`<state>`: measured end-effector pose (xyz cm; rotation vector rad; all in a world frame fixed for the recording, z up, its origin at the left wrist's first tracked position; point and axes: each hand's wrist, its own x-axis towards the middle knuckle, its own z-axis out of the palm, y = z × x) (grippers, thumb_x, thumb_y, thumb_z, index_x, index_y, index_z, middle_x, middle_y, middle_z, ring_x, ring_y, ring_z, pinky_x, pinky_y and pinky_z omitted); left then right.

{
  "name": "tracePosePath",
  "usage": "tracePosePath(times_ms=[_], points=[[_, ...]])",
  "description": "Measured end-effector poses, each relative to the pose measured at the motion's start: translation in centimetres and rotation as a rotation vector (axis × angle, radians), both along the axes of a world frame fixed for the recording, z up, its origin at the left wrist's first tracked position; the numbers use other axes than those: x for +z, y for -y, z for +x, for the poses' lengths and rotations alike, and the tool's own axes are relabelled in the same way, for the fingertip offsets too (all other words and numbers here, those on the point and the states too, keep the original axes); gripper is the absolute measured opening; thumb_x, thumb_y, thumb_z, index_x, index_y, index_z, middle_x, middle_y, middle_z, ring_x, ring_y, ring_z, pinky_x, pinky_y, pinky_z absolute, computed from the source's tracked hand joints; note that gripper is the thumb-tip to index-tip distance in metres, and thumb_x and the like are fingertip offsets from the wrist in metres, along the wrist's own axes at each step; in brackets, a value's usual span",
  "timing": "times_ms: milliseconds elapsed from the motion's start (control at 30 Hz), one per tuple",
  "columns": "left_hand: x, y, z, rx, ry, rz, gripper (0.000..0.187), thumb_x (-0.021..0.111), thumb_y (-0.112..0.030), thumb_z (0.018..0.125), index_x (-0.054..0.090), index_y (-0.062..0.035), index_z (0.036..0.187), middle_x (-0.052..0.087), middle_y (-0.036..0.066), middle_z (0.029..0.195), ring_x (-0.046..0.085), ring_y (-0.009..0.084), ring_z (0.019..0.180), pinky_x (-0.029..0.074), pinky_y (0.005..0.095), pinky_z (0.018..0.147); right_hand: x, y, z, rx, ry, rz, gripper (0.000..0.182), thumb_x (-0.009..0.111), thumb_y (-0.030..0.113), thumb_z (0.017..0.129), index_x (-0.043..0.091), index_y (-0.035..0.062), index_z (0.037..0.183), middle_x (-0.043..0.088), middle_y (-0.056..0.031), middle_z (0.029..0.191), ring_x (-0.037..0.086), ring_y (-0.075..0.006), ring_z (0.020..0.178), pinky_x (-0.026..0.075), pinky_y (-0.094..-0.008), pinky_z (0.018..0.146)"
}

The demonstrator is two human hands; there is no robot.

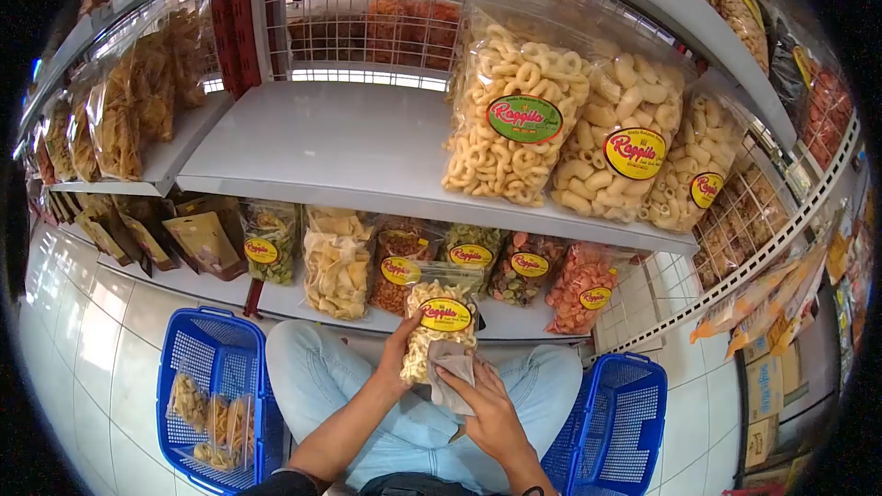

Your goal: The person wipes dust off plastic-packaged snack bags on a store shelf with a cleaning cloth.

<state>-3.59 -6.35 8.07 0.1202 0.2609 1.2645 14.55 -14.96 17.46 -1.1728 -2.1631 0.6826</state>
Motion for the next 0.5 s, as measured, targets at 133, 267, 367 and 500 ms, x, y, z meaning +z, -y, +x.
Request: tracePosePath(times_ms=[133,267,367,500], points=[[-0.6,0.0,0.2,-0.015,-0.012,0.035,0.050,0.058,-0.025,0.109,0.045,-0.0018,0.151,0.065,0.024,0.136,0.069,0.0365,0.122,0.059,0.0508,0.104,0.0,2.0,0.7,0.069,0.069,0.048,0.074,0.053,-0.014,0.070,0.072,0.0103,0.137,0.070,-0.0226,0.133,0.051,-0.0436,0.145,0.032,-0.0555,0.126],[-0.6,0.1,0.3,-0.050,-0.057,0.112,0.053,0.058,-0.029,0.108,0.044,-0.0024,0.152,0.064,0.023,0.139,0.068,0.0373,0.125,0.059,0.0515,0.105,-0.6,2.5,1.5,0.005,-0.052,0.047,0.070,0.053,-0.014,0.068,0.075,0.0086,0.130,0.072,-0.0216,0.126,0.055,-0.0442,0.140,0.032,-0.0590,0.125],[-2.0,0.0,0.8,-0.139,0.003,0.138,0.060,0.052,-0.043,0.110,0.043,-0.0033,0.155,0.060,0.023,0.145,0.065,0.0358,0.129,0.056,0.0505,0.109,0.2,1.3,0.7,-0.141,-0.077,0.171,0.070,0.054,-0.013,0.068,0.074,0.0087,0.131,0.070,-0.0210,0.131,0.054,-0.0433,0.141,0.031,-0.0614,0.124],[0.4,1.4,0.4,-0.156,-0.134,0.058,0.072,0.040,-0.058,0.111,0.044,-0.0025,0.156,0.061,0.020,0.147,0.065,0.0344,0.130,0.053,0.0476,0.113,1.9,-1.9,-1.8,-0.116,0.225,0.330,0.069,0.058,-0.010,0.074,0.069,0.0107,0.139,0.064,-0.0189,0.144,0.044,-0.0381,0.151,0.028,-0.0631,0.125]])
